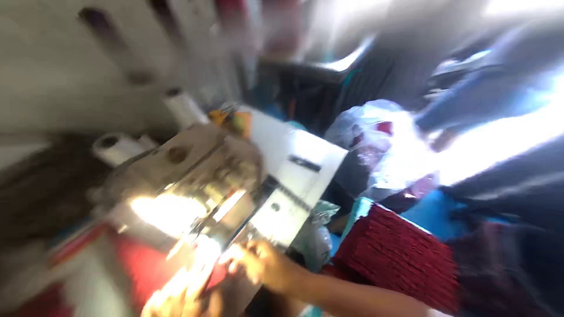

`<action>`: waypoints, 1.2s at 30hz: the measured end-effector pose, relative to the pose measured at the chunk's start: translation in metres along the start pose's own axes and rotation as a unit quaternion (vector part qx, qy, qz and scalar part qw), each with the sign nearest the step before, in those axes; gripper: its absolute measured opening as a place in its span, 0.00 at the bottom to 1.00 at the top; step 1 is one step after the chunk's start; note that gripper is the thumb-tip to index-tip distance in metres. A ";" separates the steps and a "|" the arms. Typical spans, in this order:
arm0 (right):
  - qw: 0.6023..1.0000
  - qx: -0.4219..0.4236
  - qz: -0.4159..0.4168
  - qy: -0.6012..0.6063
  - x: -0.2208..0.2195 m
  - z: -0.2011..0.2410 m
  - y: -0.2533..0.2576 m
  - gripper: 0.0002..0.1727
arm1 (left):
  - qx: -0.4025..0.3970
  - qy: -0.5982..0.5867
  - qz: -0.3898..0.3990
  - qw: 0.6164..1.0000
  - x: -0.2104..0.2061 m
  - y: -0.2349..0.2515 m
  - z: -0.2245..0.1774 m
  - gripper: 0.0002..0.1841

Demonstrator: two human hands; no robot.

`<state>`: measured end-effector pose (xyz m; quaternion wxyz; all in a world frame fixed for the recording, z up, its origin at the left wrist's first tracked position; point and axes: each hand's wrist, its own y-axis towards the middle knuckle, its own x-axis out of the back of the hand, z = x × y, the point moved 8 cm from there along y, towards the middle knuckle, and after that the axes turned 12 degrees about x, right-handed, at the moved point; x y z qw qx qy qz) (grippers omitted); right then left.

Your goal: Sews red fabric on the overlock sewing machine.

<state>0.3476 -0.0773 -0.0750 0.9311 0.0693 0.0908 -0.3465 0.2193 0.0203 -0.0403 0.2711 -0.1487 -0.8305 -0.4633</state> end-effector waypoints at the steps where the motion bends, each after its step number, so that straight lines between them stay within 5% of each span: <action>1: 1.000 -0.012 -0.001 0.010 0.002 0.001 0.001 0.20 | 0.012 0.000 -0.011 1.000 -0.001 0.000 -0.001 0.12; 12: 0.996 -0.083 -0.005 0.040 0.000 -0.011 0.001 0.15 | 0.083 -0.015 -0.041 0.996 -0.001 -0.003 -0.001 0.10; 18: 1.000 -0.008 -0.018 -0.016 -0.003 -0.008 0.007 0.02 | 0.036 0.006 -0.034 0.999 0.000 -0.004 -0.004 0.09; 29: 0.994 0.093 -0.029 -0.044 -0.003 0.005 0.007 0.04 | 0.042 -0.001 -0.017 0.999 0.007 -0.001 -0.008 0.16; 36: 0.997 0.072 -0.031 -0.026 -0.001 -0.001 0.005 0.04 | 0.078 -0.029 -0.013 0.996 0.006 -0.002 -0.007 0.16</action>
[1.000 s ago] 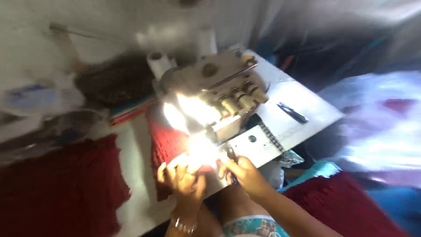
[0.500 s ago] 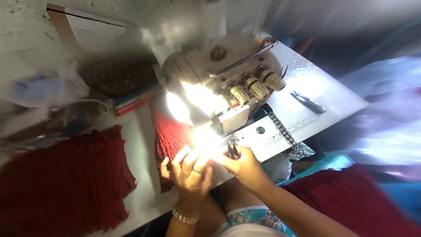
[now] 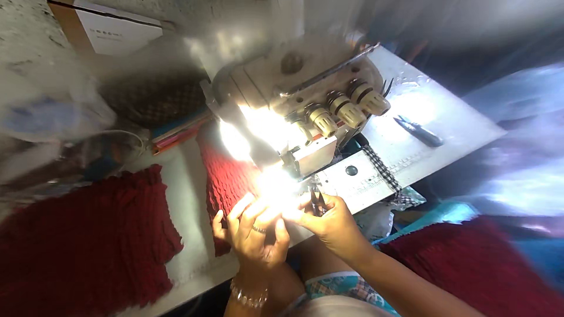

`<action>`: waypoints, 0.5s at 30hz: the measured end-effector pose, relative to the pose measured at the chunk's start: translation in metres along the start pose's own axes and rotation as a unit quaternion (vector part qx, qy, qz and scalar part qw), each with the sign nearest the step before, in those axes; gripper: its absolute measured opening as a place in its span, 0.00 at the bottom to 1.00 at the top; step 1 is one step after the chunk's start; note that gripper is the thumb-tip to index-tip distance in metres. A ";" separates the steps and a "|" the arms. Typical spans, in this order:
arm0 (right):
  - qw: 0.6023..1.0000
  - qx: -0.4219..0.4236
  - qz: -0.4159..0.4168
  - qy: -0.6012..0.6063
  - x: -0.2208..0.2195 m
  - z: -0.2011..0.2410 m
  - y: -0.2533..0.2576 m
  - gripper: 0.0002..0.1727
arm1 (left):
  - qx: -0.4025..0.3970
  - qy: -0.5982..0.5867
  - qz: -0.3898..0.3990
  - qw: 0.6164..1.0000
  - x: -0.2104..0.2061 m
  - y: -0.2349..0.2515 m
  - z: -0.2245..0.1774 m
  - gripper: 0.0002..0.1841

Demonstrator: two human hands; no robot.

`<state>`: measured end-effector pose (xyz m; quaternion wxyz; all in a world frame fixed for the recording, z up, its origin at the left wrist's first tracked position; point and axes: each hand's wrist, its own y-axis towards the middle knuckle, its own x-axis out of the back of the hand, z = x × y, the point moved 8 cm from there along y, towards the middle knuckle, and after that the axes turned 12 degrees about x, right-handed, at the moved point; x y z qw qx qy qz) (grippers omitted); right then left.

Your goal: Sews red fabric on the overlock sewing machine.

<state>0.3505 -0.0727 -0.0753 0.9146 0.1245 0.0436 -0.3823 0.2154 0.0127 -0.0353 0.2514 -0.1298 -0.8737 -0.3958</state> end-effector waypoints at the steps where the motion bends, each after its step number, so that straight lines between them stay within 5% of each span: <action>1: 1.000 0.007 0.000 -0.004 0.000 0.000 0.000 0.05 | 0.014 -0.005 0.004 1.000 0.000 0.000 0.000 0.17; 8: 0.999 0.032 0.001 0.008 -0.006 0.005 -0.003 0.05 | 0.135 0.077 0.051 0.987 0.006 0.013 -0.009 0.19; 15: 0.964 -0.189 -0.028 0.183 -0.010 -0.019 -0.014 0.06 | 0.150 0.113 0.055 0.981 0.006 0.020 -0.005 0.14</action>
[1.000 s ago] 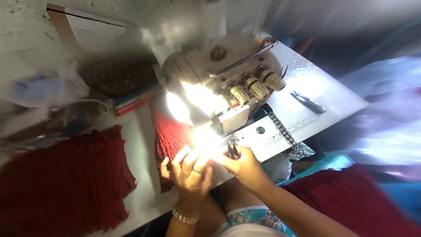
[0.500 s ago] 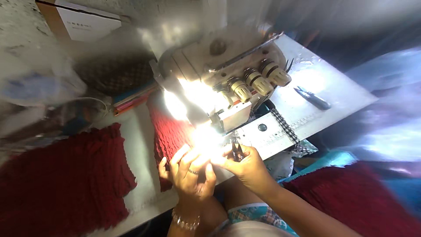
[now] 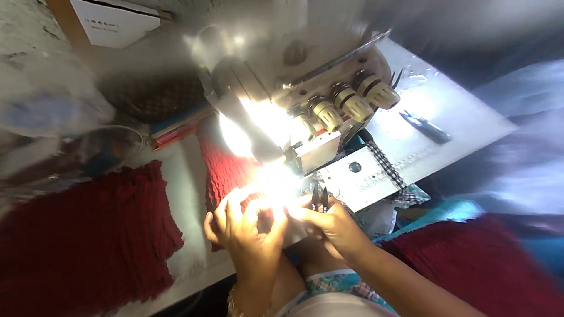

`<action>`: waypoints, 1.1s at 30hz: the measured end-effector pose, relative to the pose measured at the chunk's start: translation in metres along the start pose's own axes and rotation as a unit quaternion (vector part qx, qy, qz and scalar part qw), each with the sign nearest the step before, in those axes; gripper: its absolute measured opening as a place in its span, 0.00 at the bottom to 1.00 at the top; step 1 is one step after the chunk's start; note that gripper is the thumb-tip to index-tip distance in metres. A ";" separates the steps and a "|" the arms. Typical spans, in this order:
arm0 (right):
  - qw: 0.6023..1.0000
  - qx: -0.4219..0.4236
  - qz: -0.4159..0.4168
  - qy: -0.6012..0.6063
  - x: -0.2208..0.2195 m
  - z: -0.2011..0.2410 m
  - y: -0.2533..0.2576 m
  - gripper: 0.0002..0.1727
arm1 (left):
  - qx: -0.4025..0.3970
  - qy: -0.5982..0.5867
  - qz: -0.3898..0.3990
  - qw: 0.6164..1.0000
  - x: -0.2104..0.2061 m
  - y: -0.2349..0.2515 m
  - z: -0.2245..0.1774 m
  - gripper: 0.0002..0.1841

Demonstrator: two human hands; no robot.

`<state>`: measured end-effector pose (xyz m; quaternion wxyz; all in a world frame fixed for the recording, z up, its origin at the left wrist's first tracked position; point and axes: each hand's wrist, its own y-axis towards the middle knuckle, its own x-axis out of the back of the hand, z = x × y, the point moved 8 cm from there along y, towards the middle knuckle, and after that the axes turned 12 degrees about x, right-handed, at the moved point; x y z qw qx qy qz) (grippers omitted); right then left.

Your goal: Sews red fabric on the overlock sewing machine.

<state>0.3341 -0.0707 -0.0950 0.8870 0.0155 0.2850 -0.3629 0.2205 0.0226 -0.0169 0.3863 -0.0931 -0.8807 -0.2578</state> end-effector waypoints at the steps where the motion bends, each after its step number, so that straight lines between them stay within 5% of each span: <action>1: 1.000 -0.014 -0.007 0.005 0.001 -0.001 0.000 0.06 | 0.000 -0.002 -0.003 1.000 0.000 0.000 0.001 0.14; 14: 0.987 0.126 -0.012 -0.094 -0.008 0.015 0.002 0.08 | 0.008 0.002 0.018 1.000 0.002 -0.004 0.001 0.26; 19: 0.990 0.125 0.000 -0.069 -0.008 0.011 0.003 0.06 | 0.023 -0.002 0.023 0.999 0.000 0.000 0.002 0.18; 29: 0.985 0.150 0.008 -0.081 -0.007 0.018 -0.005 0.06 | 0.027 -0.017 0.040 0.999 -0.001 -0.005 0.003 0.21; 33: 0.992 0.107 0.004 -0.059 -0.007 0.012 -0.003 0.05 | 0.018 -0.034 0.037 0.999 -0.001 -0.003 0.005 0.15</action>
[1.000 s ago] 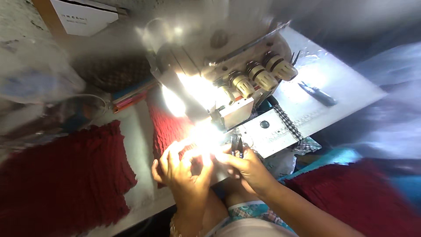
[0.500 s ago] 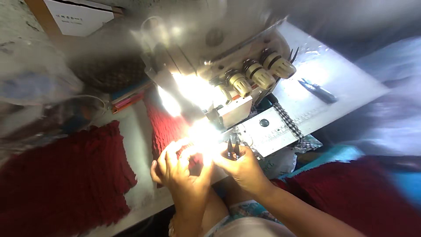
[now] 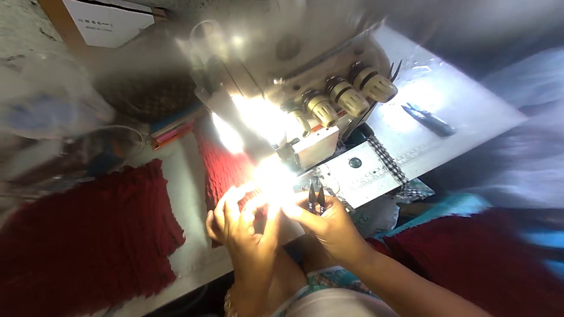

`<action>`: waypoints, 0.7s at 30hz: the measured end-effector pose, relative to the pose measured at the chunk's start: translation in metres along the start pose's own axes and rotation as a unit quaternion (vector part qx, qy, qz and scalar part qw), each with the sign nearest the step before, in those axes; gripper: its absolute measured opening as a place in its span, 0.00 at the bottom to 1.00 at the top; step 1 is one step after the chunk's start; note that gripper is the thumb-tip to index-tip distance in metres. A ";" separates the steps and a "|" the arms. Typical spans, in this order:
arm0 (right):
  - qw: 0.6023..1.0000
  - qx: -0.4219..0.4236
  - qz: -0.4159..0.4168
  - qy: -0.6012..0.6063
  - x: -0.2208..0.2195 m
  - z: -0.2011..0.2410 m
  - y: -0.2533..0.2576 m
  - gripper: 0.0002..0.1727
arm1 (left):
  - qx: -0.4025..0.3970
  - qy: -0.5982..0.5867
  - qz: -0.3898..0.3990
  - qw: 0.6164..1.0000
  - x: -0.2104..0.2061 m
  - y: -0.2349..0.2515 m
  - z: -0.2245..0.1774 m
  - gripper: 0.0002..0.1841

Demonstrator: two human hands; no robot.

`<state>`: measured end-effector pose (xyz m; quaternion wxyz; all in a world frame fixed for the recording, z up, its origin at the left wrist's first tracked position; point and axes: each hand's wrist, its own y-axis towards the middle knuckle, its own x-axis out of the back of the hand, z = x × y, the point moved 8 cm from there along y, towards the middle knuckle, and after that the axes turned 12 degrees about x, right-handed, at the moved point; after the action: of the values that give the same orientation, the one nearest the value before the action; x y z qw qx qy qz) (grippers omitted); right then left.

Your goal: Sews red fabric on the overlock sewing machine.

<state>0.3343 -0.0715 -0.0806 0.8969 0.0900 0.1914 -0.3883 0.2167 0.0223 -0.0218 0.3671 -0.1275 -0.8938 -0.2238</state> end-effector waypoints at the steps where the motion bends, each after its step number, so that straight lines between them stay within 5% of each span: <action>1: 1.000 -0.014 -0.002 0.009 0.000 -0.001 0.000 0.05 | -0.013 0.008 -0.007 1.000 0.001 -0.001 -0.001 0.15; 6: 1.000 0.003 0.003 -0.004 0.004 0.002 -0.004 0.05 | -0.097 0.081 -0.060 0.990 0.008 -0.011 -0.010 0.15; 21: 0.997 0.053 0.007 -0.048 0.004 0.006 0.000 0.04 | -0.168 0.129 -0.116 0.970 0.006 -0.029 -0.026 0.08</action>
<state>0.3379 -0.0759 -0.0767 0.9016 0.1198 0.1269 -0.3958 0.2168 -0.0149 -0.0102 0.4244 -0.0526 -0.7973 -0.4260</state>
